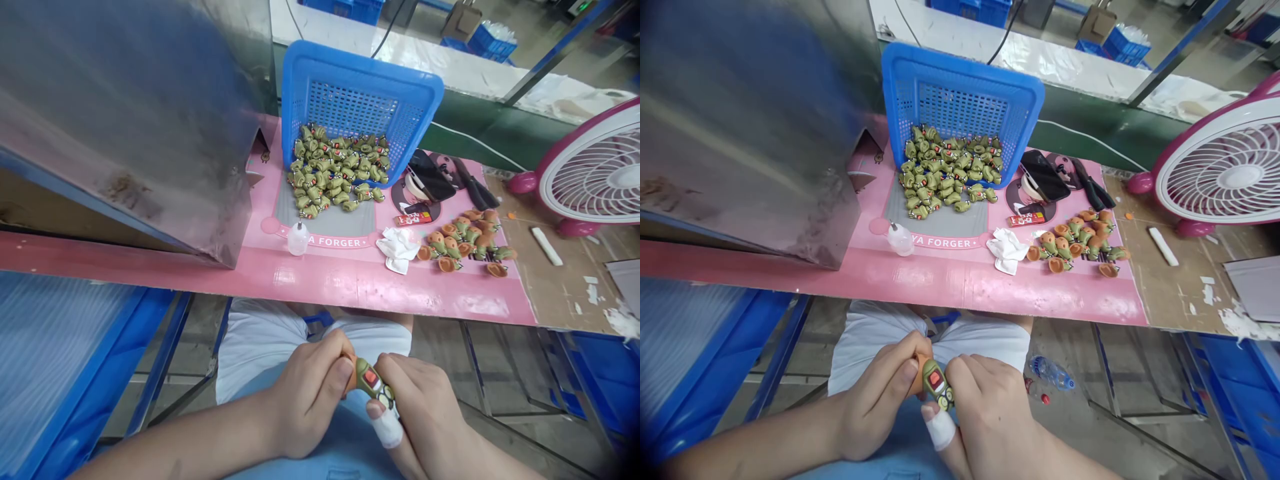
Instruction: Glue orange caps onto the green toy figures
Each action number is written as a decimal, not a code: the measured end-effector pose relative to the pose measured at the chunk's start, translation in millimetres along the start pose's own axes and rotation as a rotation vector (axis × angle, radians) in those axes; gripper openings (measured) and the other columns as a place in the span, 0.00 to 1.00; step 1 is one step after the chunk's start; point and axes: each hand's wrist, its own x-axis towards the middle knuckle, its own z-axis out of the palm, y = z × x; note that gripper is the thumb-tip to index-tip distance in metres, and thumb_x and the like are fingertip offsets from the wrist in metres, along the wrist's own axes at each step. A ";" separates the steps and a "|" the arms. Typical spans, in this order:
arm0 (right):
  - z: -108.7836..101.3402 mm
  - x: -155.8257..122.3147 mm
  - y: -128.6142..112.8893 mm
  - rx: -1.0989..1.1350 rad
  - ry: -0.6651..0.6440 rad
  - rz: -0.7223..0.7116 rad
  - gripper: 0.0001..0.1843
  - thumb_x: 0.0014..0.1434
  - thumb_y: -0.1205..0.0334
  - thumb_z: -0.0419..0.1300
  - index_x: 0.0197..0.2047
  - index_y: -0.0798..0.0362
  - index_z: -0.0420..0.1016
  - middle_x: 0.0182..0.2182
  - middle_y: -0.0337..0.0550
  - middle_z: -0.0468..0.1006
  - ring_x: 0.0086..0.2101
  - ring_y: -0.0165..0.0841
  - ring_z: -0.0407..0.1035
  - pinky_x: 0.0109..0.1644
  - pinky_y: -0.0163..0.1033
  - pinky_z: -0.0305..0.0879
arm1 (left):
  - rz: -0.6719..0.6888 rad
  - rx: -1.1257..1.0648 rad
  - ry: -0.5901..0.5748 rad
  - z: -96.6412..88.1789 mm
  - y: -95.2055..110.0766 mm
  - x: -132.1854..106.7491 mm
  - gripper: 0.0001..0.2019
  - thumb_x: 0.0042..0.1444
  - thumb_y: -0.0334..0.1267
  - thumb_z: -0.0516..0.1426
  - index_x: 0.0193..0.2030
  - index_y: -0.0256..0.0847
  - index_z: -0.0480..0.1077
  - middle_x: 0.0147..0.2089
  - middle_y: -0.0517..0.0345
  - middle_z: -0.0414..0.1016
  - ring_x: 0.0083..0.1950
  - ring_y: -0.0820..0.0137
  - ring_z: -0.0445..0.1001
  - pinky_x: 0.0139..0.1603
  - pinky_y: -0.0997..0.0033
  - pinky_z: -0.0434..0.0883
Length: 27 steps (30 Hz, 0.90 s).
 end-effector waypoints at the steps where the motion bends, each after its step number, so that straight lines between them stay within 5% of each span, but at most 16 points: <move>1: 1.1 -0.7 -0.3 0.003 0.002 0.015 0.14 0.63 0.58 0.38 0.27 0.52 0.53 0.18 0.35 0.59 0.18 0.27 0.54 0.21 0.32 0.49 | -0.023 -0.035 0.006 0.9 -0.3 0.0 0.12 0.62 0.41 0.37 0.31 0.42 0.55 0.22 0.63 0.57 0.24 0.72 0.61 0.29 0.72 0.60; 12: 9.6 -7.5 -4.1 0.059 0.028 0.065 0.15 0.64 0.58 0.36 0.27 0.52 0.52 0.18 0.35 0.59 0.17 0.26 0.55 0.20 0.32 0.49 | -0.103 -0.082 -0.079 0.2 0.7 -0.2 0.13 0.62 0.44 0.36 0.31 0.42 0.53 0.22 0.65 0.55 0.24 0.72 0.59 0.29 0.72 0.60; 22: 8.0 -10.2 -7.3 -0.093 0.106 -0.112 0.18 0.65 0.56 0.35 0.27 0.52 0.54 0.16 0.36 0.59 0.16 0.27 0.55 0.19 0.33 0.50 | 0.139 0.082 -0.134 -2.1 0.6 -6.6 0.13 0.62 0.44 0.35 0.32 0.42 0.53 0.24 0.61 0.58 0.25 0.71 0.59 0.29 0.71 0.60; 27: 8.4 -11.4 -6.3 -0.072 0.099 -0.083 0.18 0.65 0.56 0.34 0.27 0.52 0.54 0.16 0.35 0.59 0.16 0.27 0.55 0.19 0.32 0.50 | 0.167 0.047 -0.105 1.0 -1.0 -5.6 0.13 0.62 0.44 0.36 0.33 0.42 0.53 0.23 0.62 0.57 0.23 0.72 0.58 0.26 0.72 0.59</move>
